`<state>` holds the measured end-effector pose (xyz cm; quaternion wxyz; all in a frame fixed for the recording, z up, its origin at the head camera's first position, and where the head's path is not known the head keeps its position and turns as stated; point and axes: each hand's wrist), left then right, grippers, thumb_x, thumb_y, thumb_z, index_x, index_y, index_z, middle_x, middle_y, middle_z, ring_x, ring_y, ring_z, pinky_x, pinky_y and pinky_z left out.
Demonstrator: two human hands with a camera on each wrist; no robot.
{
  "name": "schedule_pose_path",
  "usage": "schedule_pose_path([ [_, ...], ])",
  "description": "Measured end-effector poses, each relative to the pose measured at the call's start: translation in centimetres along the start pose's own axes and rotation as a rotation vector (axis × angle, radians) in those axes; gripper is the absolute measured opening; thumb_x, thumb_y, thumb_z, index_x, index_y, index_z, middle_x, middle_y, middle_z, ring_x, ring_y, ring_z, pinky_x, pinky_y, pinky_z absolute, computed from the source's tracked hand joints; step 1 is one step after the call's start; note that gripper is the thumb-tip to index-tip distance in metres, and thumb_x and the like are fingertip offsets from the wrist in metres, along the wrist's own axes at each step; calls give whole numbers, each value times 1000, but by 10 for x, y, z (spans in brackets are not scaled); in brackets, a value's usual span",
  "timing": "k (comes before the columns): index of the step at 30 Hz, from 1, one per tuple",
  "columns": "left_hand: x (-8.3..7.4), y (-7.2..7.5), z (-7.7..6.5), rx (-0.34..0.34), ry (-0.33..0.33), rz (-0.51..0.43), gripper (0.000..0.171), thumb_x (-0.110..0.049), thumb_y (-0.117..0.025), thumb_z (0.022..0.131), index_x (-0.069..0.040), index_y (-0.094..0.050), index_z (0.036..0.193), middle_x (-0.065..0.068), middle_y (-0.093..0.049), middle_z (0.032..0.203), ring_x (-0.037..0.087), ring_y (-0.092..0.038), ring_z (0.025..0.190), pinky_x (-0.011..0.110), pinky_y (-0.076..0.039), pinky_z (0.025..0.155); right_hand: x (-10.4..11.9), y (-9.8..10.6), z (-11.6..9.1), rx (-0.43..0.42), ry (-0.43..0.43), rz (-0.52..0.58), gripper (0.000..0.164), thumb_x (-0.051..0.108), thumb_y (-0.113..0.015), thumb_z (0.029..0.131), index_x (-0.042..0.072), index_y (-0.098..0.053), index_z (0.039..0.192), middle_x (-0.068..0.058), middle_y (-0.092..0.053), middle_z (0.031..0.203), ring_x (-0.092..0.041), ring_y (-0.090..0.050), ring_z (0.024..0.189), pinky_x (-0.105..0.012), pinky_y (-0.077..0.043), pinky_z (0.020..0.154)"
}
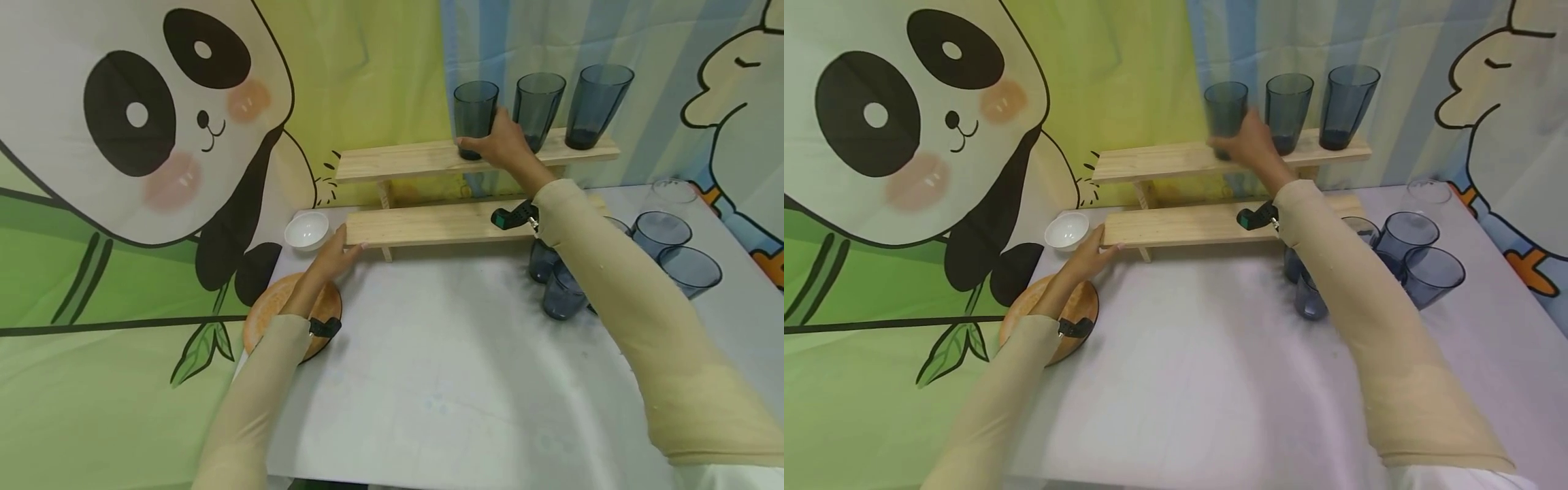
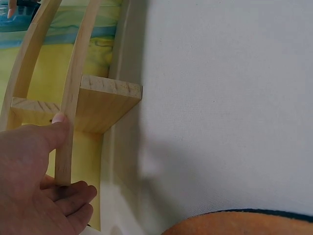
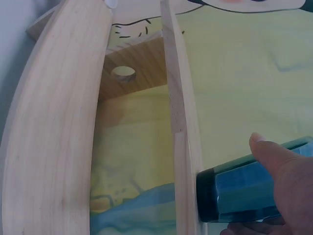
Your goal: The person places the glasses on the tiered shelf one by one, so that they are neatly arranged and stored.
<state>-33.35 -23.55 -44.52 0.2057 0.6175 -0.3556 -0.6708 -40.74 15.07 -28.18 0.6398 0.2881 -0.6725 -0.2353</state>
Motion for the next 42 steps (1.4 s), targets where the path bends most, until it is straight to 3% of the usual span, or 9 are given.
schedule_pose_path([
  [6,1,1,2,3,-2,-7,81,-37,-58,109,-5,-13,169,24,-26,171,42,-27,158,55,-21,131,2,5,-15,93,-24,-109,116,65,-58,99,4,15,166,-20,4,176,-42,-11,162,-61,-23,128],
  [11,3,2,2,10,2,-14,81,-36,-59,109,-5,-13,169,24,-26,171,42,-27,158,55,-21,131,5,15,-28,272,-16,-225,118,68,-55,100,1,16,165,-23,11,175,-46,-4,162,-65,-19,128],
  [15,4,2,2,5,7,-20,82,-38,-59,109,-5,-14,169,24,-26,171,43,-27,158,55,-21,130,5,33,-44,421,64,-305,112,69,-51,102,2,11,167,-23,9,175,-48,-1,161,-69,-15,127],
  [18,5,1,3,4,7,-12,82,-39,-59,109,-5,-14,169,23,-27,171,43,-28,157,55,-22,130,-2,50,-59,461,125,-325,109,70,-50,102,3,7,168,-24,3,175,-49,-5,161,-70,-16,126],
  [23,5,1,4,7,9,-11,82,-39,-59,109,-6,-14,169,23,-27,171,43,-28,157,56,-21,130,-28,80,-80,407,141,-290,108,66,-54,102,7,8,169,-23,-3,176,-49,-12,160,-72,-20,124],
  [31,4,2,2,-5,6,-13,79,-35,-59,109,-2,-16,168,24,-28,170,41,-27,158,54,-21,131,-87,116,-115,303,152,-222,90,50,-52,109,5,-4,170,-29,-12,173,-60,-22,152,-81,-27,112],
  [42,4,2,3,-4,-11,-11,81,-34,-58,110,1,-13,168,25,-24,171,41,-23,160,53,-18,132,-169,120,-168,18,52,-260,89,50,-52,109,-8,-12,164,-43,-18,164,-68,-24,145,-86,-25,108],
])
Point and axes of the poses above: each hand's wrist, its own z-axis towards the middle knuckle, its own y-axis out of the back of the hand, x = y × z
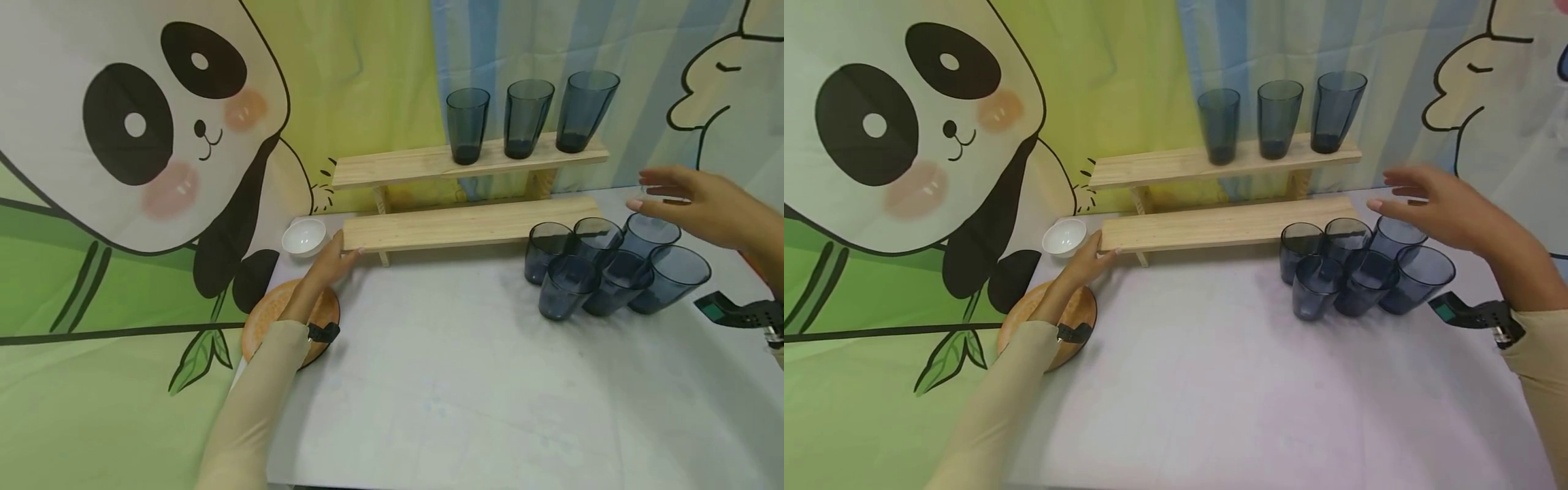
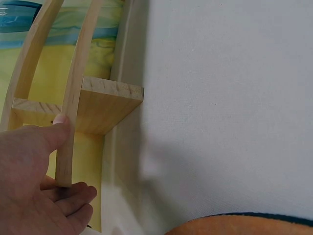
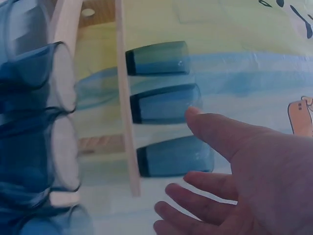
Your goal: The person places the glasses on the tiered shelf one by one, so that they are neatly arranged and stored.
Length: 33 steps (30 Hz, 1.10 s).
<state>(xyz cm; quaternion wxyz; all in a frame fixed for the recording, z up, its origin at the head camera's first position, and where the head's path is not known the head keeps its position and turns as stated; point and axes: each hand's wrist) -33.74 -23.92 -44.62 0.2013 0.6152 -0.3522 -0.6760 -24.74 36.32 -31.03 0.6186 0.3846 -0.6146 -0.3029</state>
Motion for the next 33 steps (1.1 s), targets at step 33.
schedule_pose_path([
  [33,0,-2,0,-1,6,1,81,-35,-58,110,-2,-12,168,26,-25,171,42,-25,159,54,-22,131,-118,-121,-76,-228,-162,342,103,27,-68,105,-7,10,164,-52,-8,159,-67,-4,151,-76,-11,117],
])
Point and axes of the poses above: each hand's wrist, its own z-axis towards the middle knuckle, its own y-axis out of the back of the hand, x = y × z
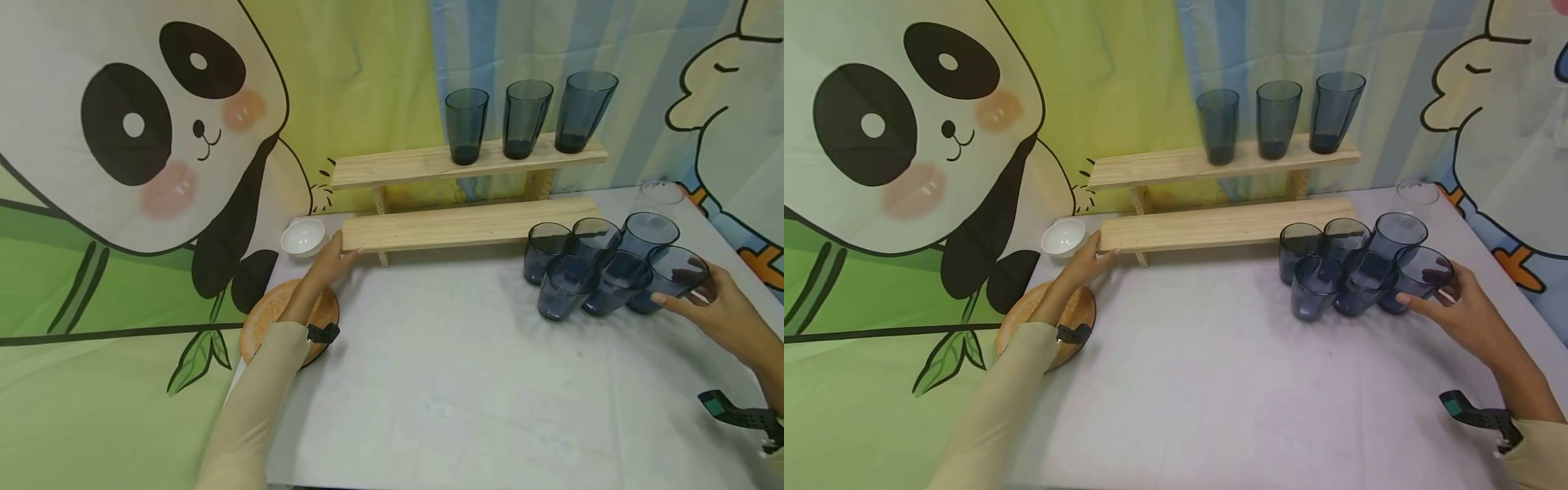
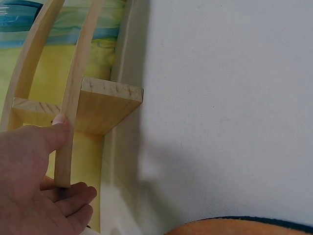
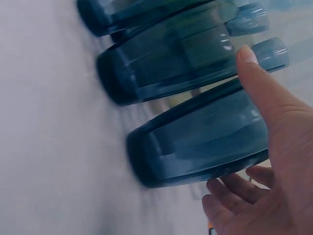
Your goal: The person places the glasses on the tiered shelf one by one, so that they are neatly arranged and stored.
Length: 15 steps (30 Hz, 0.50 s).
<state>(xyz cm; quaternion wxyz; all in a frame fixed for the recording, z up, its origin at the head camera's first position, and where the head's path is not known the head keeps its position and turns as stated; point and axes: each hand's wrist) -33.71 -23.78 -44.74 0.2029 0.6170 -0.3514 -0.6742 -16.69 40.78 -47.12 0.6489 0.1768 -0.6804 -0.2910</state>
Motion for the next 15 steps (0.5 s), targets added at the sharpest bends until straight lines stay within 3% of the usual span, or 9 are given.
schedule_pose_path([
  [8,-2,0,-1,-6,13,5,82,-35,-58,110,-3,-11,169,24,-23,172,41,-24,160,53,-20,131,-12,-13,2,-29,106,5,90,17,-74,100,-11,-13,160,-47,-26,151,-70,-19,146,-80,-18,112],
  [15,-1,-1,0,-9,15,13,82,-37,-58,110,-3,-12,169,24,-23,172,41,-23,160,54,-20,131,-12,-15,5,-37,93,-11,96,24,-76,100,-8,-10,163,-45,-32,150,-69,-23,145,-77,-18,115],
])
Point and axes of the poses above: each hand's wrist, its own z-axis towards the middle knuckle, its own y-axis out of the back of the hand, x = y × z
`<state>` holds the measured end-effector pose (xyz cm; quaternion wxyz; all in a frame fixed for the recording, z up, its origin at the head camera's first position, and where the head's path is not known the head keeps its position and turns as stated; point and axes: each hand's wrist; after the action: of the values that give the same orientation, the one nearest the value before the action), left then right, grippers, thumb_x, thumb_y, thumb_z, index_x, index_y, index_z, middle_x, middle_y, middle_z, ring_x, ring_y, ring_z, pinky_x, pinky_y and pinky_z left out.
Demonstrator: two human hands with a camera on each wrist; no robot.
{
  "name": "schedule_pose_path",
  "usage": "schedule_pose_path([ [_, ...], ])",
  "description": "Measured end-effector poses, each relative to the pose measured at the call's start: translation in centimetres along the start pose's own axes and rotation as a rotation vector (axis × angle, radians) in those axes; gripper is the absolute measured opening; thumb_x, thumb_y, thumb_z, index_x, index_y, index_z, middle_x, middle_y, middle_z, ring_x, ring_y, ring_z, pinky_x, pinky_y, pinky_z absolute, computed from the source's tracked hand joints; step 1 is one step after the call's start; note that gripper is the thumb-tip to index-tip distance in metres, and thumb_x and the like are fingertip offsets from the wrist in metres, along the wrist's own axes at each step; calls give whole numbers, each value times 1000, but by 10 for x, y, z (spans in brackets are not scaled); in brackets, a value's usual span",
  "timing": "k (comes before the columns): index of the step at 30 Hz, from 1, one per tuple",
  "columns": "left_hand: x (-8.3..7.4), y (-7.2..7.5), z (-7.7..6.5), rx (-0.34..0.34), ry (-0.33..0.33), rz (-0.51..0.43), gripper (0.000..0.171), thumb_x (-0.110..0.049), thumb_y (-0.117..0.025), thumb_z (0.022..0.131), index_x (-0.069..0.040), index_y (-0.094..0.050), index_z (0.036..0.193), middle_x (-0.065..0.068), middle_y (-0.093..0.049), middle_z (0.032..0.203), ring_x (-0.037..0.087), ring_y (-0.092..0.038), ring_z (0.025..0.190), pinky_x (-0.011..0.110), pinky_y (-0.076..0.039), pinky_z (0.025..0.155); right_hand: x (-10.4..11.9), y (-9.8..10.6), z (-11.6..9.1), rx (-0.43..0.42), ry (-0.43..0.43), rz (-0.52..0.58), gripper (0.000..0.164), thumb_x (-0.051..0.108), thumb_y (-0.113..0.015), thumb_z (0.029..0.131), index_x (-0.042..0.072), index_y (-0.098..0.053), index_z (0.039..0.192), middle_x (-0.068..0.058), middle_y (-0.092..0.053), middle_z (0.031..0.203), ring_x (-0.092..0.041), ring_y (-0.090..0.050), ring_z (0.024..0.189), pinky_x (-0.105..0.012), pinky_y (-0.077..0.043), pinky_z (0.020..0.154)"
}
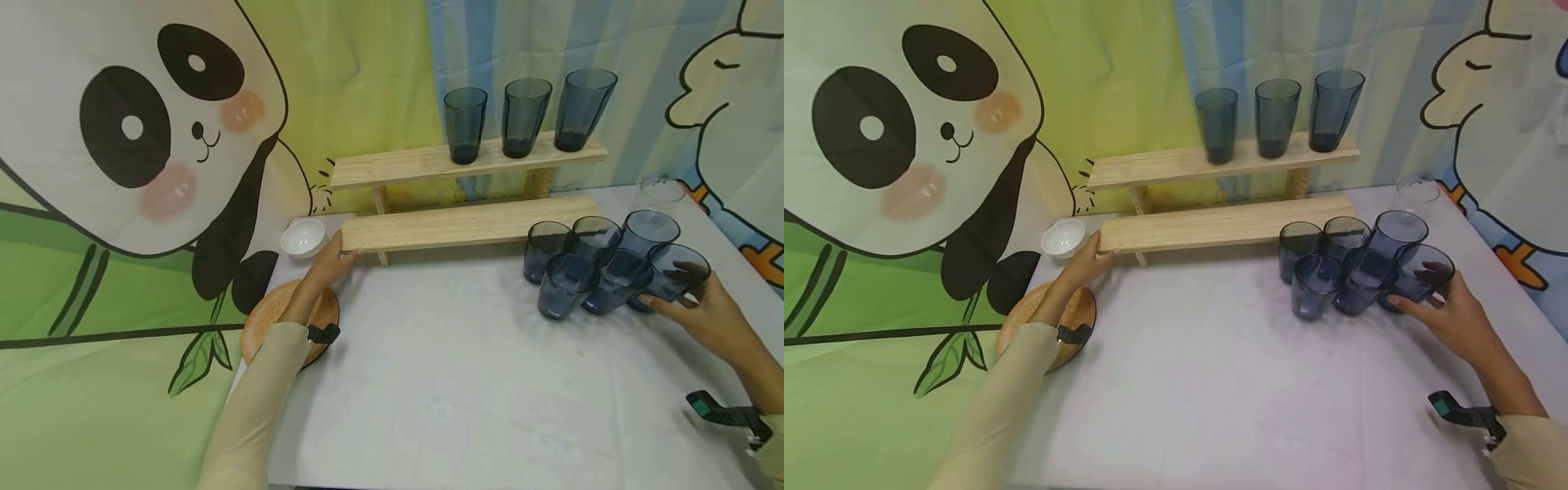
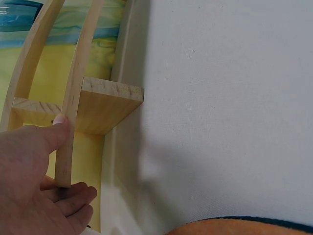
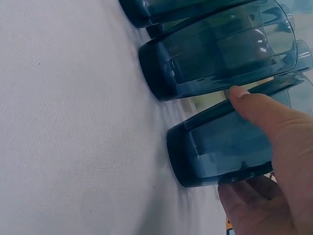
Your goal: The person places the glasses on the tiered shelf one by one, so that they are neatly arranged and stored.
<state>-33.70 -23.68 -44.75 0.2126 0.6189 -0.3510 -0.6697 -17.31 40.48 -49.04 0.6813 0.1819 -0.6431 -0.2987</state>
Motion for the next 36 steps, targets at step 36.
schedule_pose_path([
  [36,1,1,0,15,9,-11,82,-38,-57,110,-3,-11,169,23,-23,173,39,-24,160,52,-21,131,17,14,-8,-66,-71,-222,82,34,-71,103,-10,-28,157,-49,-40,146,-68,-35,139,-75,-39,103],
])
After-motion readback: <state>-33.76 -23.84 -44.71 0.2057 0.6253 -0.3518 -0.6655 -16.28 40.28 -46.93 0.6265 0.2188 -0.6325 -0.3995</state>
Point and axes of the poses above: each hand's wrist, its own z-axis towards the middle knuckle, its own y-axis out of the back of the hand, x = y × z
